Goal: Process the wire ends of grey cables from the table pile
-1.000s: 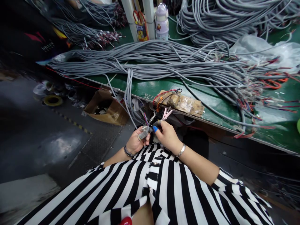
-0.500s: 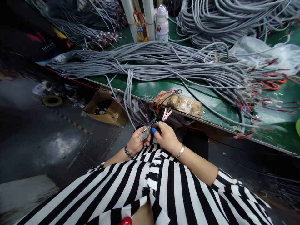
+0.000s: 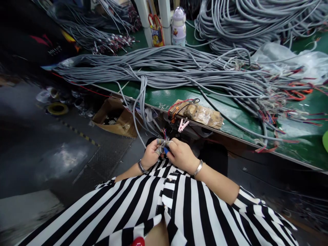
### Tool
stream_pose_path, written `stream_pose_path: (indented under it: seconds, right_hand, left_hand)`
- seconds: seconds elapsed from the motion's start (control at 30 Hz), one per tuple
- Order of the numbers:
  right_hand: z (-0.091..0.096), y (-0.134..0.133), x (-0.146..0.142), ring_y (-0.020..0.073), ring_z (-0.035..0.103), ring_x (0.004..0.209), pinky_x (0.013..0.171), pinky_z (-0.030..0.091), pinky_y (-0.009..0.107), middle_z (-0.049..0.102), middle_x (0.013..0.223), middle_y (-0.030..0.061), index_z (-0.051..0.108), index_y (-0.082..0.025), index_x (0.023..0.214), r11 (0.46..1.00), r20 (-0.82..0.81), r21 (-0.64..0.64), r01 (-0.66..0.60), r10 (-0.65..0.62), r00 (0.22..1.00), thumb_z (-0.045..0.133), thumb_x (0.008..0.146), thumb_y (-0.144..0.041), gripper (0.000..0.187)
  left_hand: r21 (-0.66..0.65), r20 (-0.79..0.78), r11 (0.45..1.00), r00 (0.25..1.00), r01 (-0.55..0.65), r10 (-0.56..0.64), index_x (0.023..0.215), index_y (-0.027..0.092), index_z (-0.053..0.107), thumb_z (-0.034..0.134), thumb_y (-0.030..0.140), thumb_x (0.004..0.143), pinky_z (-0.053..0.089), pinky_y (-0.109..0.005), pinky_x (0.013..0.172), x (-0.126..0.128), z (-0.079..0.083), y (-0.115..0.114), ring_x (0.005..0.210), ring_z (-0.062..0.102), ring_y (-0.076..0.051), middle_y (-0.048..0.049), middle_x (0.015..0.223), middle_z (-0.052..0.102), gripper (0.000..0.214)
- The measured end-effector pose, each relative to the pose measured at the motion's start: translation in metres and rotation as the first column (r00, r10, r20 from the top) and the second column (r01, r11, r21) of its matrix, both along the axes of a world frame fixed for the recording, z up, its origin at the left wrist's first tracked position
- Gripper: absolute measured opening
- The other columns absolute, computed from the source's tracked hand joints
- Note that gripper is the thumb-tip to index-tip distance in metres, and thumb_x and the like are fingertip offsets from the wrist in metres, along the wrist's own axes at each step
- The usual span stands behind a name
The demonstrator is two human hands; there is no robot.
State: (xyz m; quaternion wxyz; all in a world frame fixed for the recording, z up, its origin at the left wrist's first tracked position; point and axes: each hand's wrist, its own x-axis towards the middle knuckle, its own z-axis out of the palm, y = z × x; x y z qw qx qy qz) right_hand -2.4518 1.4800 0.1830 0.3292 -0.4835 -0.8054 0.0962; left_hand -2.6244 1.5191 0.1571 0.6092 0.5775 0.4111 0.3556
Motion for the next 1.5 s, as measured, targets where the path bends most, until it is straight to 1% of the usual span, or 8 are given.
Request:
stream_pose_path:
  seconds: [0.17, 0.4, 0.67, 0.8, 1.0, 1.2, 1.37, 1.5]
  right_hand:
    - [0.006, -0.005, 0.002, 0.014, 0.047, 0.064, 0.059, 0.039, 0.026, 0.052, 0.075, 0.0036, 0.048, -0.019, 0.08, 0.967, -0.194, 0.004, -0.253, 0.249, 0.949, 0.052, 0.082, -0.016, 0.005]
    - [0.026, -0.017, 0.001, 0.012, 0.05, 0.065, 0.06, 0.042, 0.024, 0.055, 0.073, 0.0031, 0.054, -0.018, 0.082, 0.824, -0.43, 0.061, -0.563, 0.531, 0.73, 0.054, 0.09, -0.025, 0.01]
    - [-0.01, 0.015, 0.003, 0.0173, 0.065, 0.085, 0.079, 0.053, 0.032, 0.066, 0.091, 0.0048, 0.057, -0.02, 0.094, 0.863, -0.802, -0.446, -0.238, -0.266, 0.535, 0.073, 0.074, -0.039, 0.032]
    - [-0.007, 0.026, -0.012, 0.02, 0.066, 0.095, 0.085, 0.053, 0.034, 0.069, 0.096, 0.006, 0.057, -0.02, 0.092, 0.863, -0.818, -0.42, -0.281, -0.226, 0.529, 0.075, 0.071, -0.034, 0.032]
    - [0.005, 0.017, -0.023, 0.0186, 0.065, 0.083, 0.075, 0.054, 0.032, 0.067, 0.095, 0.006, 0.06, -0.02, 0.094, 0.993, -0.562, -0.113, 0.036, -0.094, 0.822, 0.061, 0.079, -0.018, 0.014]
    - [0.003, 0.018, -0.014, 0.0199, 0.067, 0.098, 0.084, 0.055, 0.033, 0.068, 0.113, 0.0067, 0.057, -0.023, 0.117, 0.999, -0.329, -0.012, -0.049, 0.043, 0.943, 0.054, 0.078, -0.007, 0.042]
    - [-0.002, 0.02, -0.014, 0.0187, 0.068, 0.087, 0.081, 0.055, 0.033, 0.07, 0.097, 0.0043, 0.058, -0.023, 0.113, 0.992, -0.498, -0.121, -0.024, -0.04, 0.866, 0.058, 0.083, -0.016, 0.031]
    - [-0.003, 0.019, -0.019, 0.0156, 0.065, 0.083, 0.079, 0.053, 0.031, 0.066, 0.092, 0.0024, 0.055, -0.024, 0.105, 0.94, -0.812, -0.279, -0.198, -0.121, 0.572, 0.065, 0.082, -0.028, 0.026]
  left_hand:
    - [0.08, 0.042, 0.996, 0.999, -0.027, 0.024, 0.096, 0.016, 0.061, 0.067, 0.014, 0.073, 0.051, -0.021, 0.071, 0.0, -0.005, -0.003, 0.077, 0.064, -0.012, -0.0017, 0.084, 0.068, 0.024]
    - [-0.156, -0.046, 0.935, 0.948, -0.319, 0.316, 0.079, 0.016, 0.054, 0.068, 0.029, 0.074, 0.023, -0.016, 0.036, -0.001, -0.013, 0.025, 0.034, 0.036, -0.003, 0.0081, 0.051, 0.051, 0.019]
    - [-0.349, 0.466, 0.929, 0.883, 0.126, 0.055, 0.081, 0.013, 0.059, 0.07, 0.051, 0.073, 0.024, -0.019, 0.036, -0.02, 0.001, 0.01, 0.033, 0.038, -0.005, 0.0045, 0.049, 0.05, 0.04]
    - [-0.39, 0.489, 0.9, 0.872, 0.193, 0.024, 0.08, 0.015, 0.057, 0.071, 0.053, 0.073, 0.026, -0.018, 0.035, -0.016, -0.004, 0.002, 0.033, 0.041, -0.006, 0.0039, 0.049, 0.052, 0.042]
    - [-0.408, 0.401, 0.904, 0.915, 0.132, 0.048, 0.08, 0.017, 0.051, 0.077, 0.053, 0.066, 0.028, -0.016, 0.033, -0.015, -0.013, 0.002, 0.032, 0.042, -0.005, 0.006, 0.048, 0.054, 0.046]
    - [-0.395, 0.314, 0.907, 0.949, 0.146, -0.016, 0.083, 0.015, 0.053, 0.079, 0.05, 0.065, 0.025, -0.015, 0.032, -0.014, -0.014, 0.003, 0.034, 0.041, -0.004, 0.006, 0.05, 0.055, 0.047]
    - [-0.373, 0.366, 0.909, 0.93, 0.185, -0.039, 0.082, 0.016, 0.051, 0.076, 0.051, 0.068, 0.021, -0.016, 0.033, -0.015, -0.012, 0.004, 0.033, 0.04, -0.004, 0.0054, 0.051, 0.055, 0.046]
    - [-0.344, 0.473, 0.911, 0.88, 0.228, -0.041, 0.079, 0.016, 0.051, 0.073, 0.054, 0.071, 0.022, -0.018, 0.035, -0.017, -0.01, 0.004, 0.033, 0.038, -0.004, 0.0045, 0.048, 0.053, 0.045]
